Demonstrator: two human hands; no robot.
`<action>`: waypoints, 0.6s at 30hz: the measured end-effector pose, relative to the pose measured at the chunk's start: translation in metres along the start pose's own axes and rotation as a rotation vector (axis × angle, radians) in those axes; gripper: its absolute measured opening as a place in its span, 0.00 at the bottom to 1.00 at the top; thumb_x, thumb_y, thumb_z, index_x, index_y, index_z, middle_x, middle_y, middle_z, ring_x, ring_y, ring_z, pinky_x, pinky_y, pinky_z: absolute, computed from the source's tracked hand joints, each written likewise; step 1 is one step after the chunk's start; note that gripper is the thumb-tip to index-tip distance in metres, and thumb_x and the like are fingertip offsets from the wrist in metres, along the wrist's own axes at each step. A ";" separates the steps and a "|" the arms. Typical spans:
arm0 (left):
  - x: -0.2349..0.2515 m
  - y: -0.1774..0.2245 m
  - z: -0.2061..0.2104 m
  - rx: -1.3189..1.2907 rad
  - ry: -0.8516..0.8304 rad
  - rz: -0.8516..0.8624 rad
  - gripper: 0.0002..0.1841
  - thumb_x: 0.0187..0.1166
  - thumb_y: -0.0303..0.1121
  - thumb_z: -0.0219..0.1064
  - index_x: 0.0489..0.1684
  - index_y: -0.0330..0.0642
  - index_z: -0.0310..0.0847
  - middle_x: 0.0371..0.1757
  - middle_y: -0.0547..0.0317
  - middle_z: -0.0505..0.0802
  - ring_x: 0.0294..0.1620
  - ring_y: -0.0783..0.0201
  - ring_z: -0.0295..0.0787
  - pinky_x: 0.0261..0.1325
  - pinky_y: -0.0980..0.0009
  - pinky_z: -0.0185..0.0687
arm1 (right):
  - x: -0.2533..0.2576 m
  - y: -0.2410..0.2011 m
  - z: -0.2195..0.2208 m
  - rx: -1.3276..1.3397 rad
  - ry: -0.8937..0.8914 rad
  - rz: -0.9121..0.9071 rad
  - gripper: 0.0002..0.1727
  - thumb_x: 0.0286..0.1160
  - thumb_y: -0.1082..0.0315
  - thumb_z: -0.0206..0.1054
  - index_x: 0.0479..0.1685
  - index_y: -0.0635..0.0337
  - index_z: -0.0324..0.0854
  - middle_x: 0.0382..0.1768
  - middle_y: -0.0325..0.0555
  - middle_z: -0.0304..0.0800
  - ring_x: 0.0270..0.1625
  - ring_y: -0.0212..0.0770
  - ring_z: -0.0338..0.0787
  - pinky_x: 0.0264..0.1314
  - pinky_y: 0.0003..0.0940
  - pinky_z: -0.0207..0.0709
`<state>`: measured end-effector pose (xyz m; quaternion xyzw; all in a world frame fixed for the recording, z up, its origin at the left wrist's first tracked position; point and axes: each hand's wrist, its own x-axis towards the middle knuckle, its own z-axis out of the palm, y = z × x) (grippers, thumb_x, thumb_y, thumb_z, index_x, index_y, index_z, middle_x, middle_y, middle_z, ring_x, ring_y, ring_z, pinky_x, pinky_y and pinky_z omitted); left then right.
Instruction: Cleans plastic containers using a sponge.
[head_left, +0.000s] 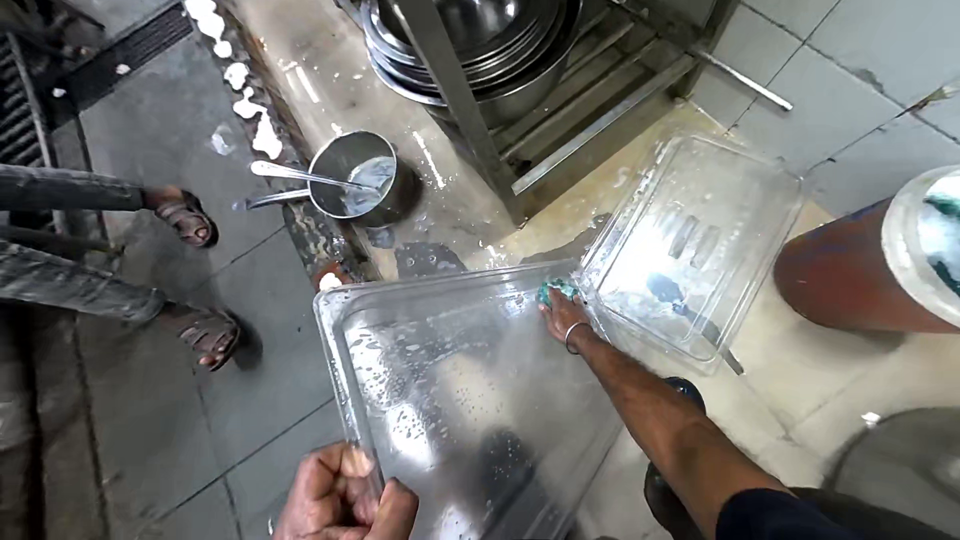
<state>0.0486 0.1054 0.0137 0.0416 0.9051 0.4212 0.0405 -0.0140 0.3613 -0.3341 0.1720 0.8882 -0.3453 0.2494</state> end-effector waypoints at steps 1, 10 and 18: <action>0.001 0.002 0.002 0.008 0.021 -0.009 0.15 0.52 0.19 0.65 0.36 0.38 0.70 0.18 0.78 0.74 0.15 0.84 0.67 0.18 0.86 0.63 | 0.000 -0.005 -0.003 -0.022 -0.004 0.018 0.38 0.94 0.43 0.42 0.95 0.58 0.51 0.91 0.54 0.61 0.93 0.51 0.62 0.96 0.60 0.41; 0.003 0.018 0.020 -0.015 0.202 -0.052 0.10 0.53 0.29 0.66 0.32 0.46 0.74 0.16 0.76 0.70 0.12 0.80 0.62 0.14 0.82 0.56 | -0.109 0.021 0.010 -0.043 -0.279 0.197 0.39 0.92 0.41 0.45 0.85 0.66 0.65 0.76 0.65 0.79 0.76 0.63 0.83 0.78 0.63 0.72; 0.005 0.017 0.026 -0.028 0.239 -0.085 0.09 0.60 0.30 0.68 0.33 0.46 0.74 0.16 0.69 0.70 0.14 0.69 0.63 0.20 0.67 0.61 | -0.151 -0.025 -0.013 0.021 -0.462 0.270 0.42 0.90 0.35 0.42 0.66 0.66 0.84 0.69 0.64 0.85 0.75 0.59 0.83 0.77 0.64 0.70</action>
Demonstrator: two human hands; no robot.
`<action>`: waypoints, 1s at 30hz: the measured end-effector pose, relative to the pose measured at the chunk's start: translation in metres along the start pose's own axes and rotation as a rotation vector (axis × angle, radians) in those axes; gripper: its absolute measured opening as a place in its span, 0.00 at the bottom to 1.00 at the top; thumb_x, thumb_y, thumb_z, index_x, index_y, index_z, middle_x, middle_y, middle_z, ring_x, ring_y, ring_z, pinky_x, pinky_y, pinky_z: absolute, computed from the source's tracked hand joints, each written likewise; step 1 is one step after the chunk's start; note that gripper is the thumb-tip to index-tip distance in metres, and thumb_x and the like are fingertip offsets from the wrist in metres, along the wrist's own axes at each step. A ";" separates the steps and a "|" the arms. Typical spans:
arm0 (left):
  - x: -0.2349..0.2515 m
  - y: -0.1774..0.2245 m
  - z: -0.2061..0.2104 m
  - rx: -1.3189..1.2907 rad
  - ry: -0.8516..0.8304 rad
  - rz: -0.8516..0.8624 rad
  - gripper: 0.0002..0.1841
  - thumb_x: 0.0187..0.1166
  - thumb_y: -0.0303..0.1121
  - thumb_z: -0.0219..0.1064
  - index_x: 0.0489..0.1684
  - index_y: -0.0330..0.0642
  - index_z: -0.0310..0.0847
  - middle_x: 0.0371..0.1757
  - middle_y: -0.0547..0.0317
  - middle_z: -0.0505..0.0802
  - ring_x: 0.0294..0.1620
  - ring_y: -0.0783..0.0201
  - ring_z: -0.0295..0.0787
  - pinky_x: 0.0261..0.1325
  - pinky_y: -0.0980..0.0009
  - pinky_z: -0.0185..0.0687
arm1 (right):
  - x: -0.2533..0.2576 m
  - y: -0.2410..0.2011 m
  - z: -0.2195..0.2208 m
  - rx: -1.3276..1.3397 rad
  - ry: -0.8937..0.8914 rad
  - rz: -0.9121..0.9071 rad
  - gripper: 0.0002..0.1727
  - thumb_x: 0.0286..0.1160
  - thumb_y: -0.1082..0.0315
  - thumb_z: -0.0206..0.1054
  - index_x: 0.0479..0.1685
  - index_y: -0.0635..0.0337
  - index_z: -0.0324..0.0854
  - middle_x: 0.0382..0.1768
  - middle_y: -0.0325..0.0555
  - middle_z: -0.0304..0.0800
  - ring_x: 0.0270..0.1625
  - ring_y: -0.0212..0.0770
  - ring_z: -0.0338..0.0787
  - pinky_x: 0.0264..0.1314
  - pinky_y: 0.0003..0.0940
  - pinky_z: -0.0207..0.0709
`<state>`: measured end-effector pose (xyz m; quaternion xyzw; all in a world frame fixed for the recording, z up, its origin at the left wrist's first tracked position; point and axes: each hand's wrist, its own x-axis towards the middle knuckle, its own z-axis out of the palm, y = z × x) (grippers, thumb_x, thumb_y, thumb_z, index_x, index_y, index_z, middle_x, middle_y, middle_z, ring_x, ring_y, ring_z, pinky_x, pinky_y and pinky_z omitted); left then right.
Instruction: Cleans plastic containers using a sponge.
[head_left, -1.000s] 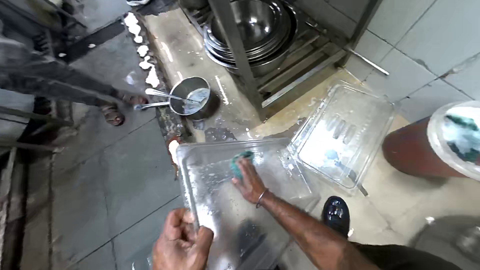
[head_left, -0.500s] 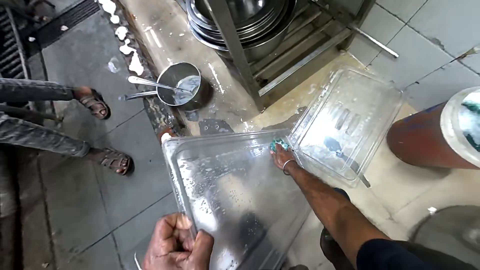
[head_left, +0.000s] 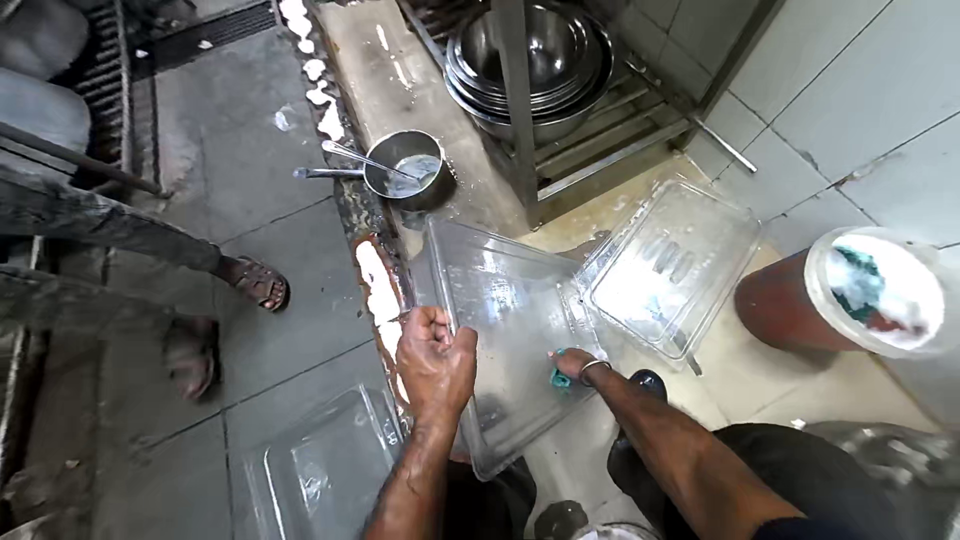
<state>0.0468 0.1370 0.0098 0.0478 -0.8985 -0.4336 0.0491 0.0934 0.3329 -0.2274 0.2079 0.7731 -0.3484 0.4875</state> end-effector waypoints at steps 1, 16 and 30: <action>0.000 0.000 -0.001 0.018 -0.010 -0.009 0.08 0.62 0.30 0.68 0.35 0.45 0.74 0.17 0.67 0.71 0.15 0.66 0.65 0.21 0.64 0.62 | -0.017 -0.015 0.002 0.020 0.020 -0.014 0.41 0.90 0.35 0.43 0.65 0.66 0.84 0.68 0.64 0.86 0.74 0.60 0.83 0.76 0.64 0.71; 0.004 -0.020 -0.018 0.045 -0.033 -0.068 0.07 0.67 0.25 0.69 0.38 0.41 0.76 0.19 0.62 0.72 0.17 0.64 0.66 0.23 0.63 0.65 | -0.061 -0.109 0.060 0.005 0.314 -0.985 0.41 0.93 0.46 0.49 0.96 0.62 0.46 0.97 0.59 0.37 0.98 0.59 0.38 0.98 0.58 0.36; 0.015 -0.014 -0.009 0.006 -0.031 -0.051 0.09 0.62 0.29 0.68 0.36 0.46 0.75 0.17 0.68 0.71 0.14 0.70 0.64 0.19 0.72 0.60 | -0.017 -0.116 0.025 0.222 0.466 -0.915 0.42 0.89 0.45 0.55 0.93 0.65 0.54 0.95 0.65 0.43 0.97 0.63 0.42 0.98 0.58 0.39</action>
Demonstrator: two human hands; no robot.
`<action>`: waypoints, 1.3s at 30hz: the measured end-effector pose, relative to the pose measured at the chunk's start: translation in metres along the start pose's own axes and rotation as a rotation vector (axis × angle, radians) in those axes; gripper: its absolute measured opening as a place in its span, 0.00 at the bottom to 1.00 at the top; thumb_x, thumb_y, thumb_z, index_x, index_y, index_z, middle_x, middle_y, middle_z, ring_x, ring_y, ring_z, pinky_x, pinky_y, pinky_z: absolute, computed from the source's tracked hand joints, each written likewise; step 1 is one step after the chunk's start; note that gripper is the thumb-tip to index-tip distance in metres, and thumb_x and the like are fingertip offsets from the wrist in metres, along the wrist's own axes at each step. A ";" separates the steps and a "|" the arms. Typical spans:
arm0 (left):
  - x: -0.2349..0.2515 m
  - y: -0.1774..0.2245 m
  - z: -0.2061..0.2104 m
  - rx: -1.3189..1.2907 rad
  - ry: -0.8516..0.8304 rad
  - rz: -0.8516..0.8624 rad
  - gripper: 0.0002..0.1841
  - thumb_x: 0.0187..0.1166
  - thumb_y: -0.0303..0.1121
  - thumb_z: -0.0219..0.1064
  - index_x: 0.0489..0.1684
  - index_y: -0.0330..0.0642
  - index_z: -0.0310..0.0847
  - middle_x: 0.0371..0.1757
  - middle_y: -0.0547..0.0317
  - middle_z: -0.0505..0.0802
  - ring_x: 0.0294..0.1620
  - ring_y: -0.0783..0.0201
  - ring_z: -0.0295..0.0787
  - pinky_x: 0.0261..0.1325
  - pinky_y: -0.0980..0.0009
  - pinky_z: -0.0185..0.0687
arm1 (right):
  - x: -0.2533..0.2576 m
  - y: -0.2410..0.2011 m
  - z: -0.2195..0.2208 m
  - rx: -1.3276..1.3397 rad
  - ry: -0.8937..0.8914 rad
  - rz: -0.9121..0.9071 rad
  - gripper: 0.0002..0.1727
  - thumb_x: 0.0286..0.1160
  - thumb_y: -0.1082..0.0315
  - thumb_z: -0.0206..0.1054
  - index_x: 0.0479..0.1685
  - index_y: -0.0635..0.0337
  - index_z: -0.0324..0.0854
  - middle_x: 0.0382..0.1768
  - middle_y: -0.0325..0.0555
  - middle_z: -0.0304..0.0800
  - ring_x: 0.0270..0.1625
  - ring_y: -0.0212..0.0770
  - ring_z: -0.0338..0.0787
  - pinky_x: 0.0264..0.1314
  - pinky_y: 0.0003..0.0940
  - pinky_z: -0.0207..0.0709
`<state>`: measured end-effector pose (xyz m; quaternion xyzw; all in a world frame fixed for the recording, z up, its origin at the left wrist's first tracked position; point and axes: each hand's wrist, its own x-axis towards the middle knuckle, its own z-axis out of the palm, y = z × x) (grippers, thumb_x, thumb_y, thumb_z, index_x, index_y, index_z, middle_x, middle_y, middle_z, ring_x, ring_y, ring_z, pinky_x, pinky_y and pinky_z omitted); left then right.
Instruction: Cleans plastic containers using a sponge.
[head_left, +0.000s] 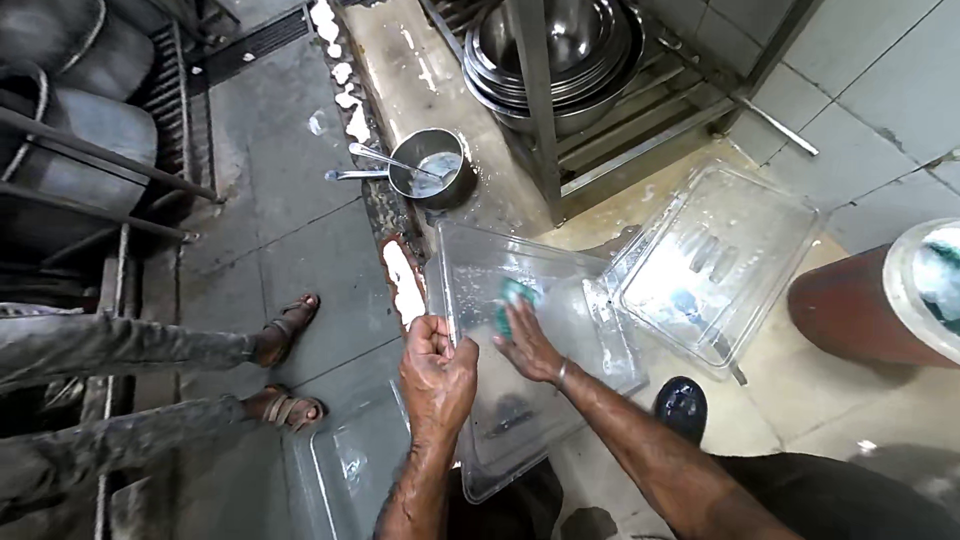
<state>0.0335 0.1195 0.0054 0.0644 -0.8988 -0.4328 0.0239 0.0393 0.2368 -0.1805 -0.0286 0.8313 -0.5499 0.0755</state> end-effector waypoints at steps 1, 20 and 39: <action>-0.001 0.001 0.000 0.006 -0.004 0.002 0.09 0.63 0.30 0.69 0.37 0.46 0.76 0.17 0.68 0.71 0.14 0.70 0.64 0.19 0.72 0.60 | 0.015 -0.017 0.005 -0.015 0.004 -0.163 0.39 0.89 0.46 0.54 0.93 0.61 0.58 0.95 0.61 0.46 0.97 0.62 0.43 0.98 0.60 0.39; -0.006 -0.007 0.002 0.065 -0.056 0.046 0.10 0.84 0.39 0.63 0.45 0.40 0.79 0.23 0.60 0.80 0.24 0.60 0.79 0.33 0.55 0.79 | 0.015 -0.142 -0.015 0.944 0.045 0.136 0.30 0.95 0.56 0.40 0.94 0.47 0.56 0.87 0.45 0.68 0.80 0.39 0.75 0.81 0.42 0.68; -0.005 0.020 -0.005 0.159 -0.165 -0.125 0.15 0.77 0.37 0.69 0.53 0.36 0.80 0.39 0.37 0.90 0.43 0.36 0.89 0.44 0.35 0.80 | -0.102 -0.157 -0.043 0.500 -0.409 0.095 0.52 0.61 0.41 0.79 0.82 0.64 0.64 0.61 0.47 0.89 0.62 0.35 0.90 0.71 0.38 0.83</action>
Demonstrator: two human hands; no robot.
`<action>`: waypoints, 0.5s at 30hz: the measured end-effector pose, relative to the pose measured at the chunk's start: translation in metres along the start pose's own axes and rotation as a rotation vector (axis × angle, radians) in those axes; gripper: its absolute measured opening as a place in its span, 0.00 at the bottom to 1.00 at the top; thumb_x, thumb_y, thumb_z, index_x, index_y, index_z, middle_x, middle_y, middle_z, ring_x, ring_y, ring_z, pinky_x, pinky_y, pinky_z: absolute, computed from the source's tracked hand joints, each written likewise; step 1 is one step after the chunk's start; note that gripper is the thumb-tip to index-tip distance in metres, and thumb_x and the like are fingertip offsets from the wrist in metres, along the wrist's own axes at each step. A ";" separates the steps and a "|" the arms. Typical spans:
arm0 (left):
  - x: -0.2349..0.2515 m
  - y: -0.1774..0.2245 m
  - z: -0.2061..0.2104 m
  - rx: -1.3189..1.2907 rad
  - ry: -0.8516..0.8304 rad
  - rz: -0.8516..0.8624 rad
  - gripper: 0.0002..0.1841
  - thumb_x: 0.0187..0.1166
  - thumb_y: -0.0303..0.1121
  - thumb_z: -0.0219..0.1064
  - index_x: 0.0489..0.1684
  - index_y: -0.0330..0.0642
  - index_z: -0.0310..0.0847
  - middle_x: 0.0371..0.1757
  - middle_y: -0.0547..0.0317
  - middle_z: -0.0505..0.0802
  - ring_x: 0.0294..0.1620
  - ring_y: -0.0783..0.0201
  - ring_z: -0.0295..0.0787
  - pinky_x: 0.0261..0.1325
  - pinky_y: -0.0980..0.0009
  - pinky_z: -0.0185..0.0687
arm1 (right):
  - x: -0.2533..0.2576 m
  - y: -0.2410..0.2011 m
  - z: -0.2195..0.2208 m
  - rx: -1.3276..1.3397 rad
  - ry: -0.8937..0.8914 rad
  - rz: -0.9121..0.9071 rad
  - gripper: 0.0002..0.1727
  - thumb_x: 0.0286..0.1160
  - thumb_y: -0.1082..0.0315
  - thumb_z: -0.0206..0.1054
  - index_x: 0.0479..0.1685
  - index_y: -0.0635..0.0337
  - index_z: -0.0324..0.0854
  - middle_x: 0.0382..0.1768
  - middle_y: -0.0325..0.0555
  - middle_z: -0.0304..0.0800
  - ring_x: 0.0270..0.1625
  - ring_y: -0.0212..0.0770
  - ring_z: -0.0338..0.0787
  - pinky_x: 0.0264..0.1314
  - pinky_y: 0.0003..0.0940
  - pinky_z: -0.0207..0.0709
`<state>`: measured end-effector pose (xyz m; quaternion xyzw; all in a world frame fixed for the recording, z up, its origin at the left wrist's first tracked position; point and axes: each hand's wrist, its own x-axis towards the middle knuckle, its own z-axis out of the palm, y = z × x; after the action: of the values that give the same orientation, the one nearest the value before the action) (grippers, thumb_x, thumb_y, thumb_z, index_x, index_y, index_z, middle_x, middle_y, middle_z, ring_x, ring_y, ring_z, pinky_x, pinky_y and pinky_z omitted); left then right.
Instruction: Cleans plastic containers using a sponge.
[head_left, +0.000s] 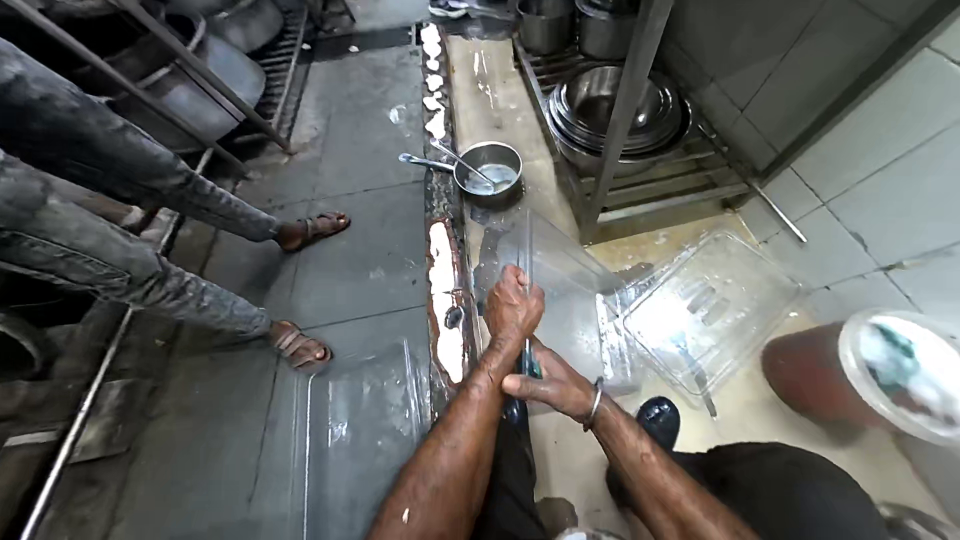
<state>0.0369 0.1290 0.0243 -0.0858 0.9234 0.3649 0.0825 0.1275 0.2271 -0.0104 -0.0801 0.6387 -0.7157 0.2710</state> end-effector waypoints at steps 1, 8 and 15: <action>0.003 -0.001 -0.001 0.009 -0.010 -0.028 0.14 0.77 0.36 0.69 0.53 0.36 0.81 0.40 0.37 0.90 0.46 0.36 0.89 0.47 0.34 0.81 | -0.003 0.005 0.000 -0.218 -0.034 0.038 0.54 0.58 0.35 0.79 0.80 0.64 0.67 0.60 0.49 0.90 0.63 0.38 0.90 0.71 0.43 0.83; 0.005 -0.019 0.000 -0.056 0.070 -0.016 0.07 0.74 0.31 0.69 0.37 0.36 0.77 0.30 0.45 0.85 0.35 0.44 0.84 0.39 0.42 0.77 | -0.015 0.075 -0.033 -0.821 -0.133 0.285 0.35 0.63 0.44 0.79 0.69 0.50 0.82 0.62 0.52 0.89 0.66 0.53 0.88 0.66 0.62 0.80; 0.017 -0.025 -0.002 -0.068 0.078 0.023 0.07 0.75 0.30 0.70 0.37 0.36 0.78 0.29 0.46 0.84 0.33 0.47 0.82 0.40 0.44 0.77 | -0.027 0.170 -0.100 -0.836 -0.078 0.623 0.36 0.65 0.48 0.78 0.74 0.51 0.79 0.65 0.57 0.88 0.69 0.57 0.87 0.70 0.65 0.77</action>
<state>0.0256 0.1079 0.0051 -0.0919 0.9140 0.3933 0.0394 0.1528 0.3213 -0.1842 -0.0144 0.8528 -0.2814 0.4396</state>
